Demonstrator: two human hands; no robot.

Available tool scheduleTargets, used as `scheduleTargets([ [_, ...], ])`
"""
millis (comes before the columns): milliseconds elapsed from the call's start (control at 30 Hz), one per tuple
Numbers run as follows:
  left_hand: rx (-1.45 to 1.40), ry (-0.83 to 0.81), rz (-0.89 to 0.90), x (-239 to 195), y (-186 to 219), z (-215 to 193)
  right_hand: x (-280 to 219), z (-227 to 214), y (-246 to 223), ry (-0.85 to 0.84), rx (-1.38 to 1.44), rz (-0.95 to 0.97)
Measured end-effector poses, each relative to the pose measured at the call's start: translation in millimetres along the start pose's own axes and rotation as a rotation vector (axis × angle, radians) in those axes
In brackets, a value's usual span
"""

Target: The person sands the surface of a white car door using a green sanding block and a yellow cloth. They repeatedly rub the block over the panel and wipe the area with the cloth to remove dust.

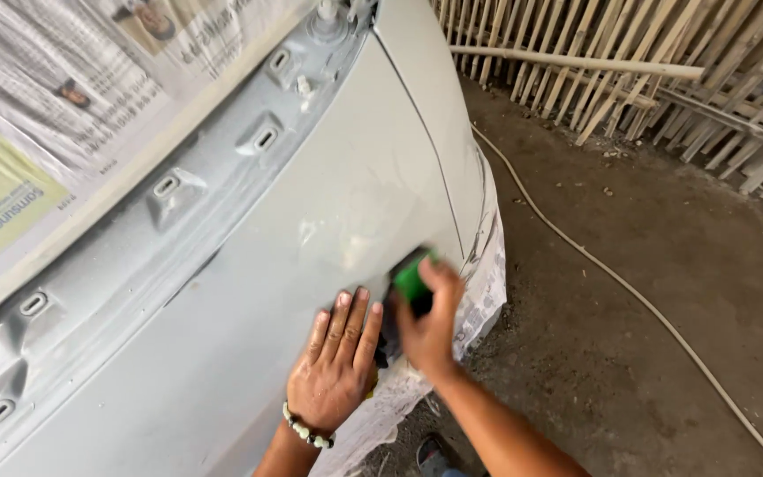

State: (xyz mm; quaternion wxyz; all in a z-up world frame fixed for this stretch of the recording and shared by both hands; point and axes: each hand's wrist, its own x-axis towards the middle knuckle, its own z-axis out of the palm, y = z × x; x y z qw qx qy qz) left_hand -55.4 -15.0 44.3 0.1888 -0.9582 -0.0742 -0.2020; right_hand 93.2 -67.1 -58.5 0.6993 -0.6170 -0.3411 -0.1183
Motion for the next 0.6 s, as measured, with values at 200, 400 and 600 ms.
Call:
scheduleTargets([
  [200,-0.029,0.038,-0.009,4.7,-0.3,-5.5,-1.8,-8.9,-15.5,-0.035,0.014,0.099],
  [400,-0.076,0.039,-0.014,-0.2,1.0,-6.5,-21.7,-13.6,-21.2,-0.063,-0.085,-0.049],
  [600,-0.175,0.058,-0.019,-8.3,2.4,-5.6,-10.3,-11.3,-20.1,-0.031,-0.039,-0.009],
])
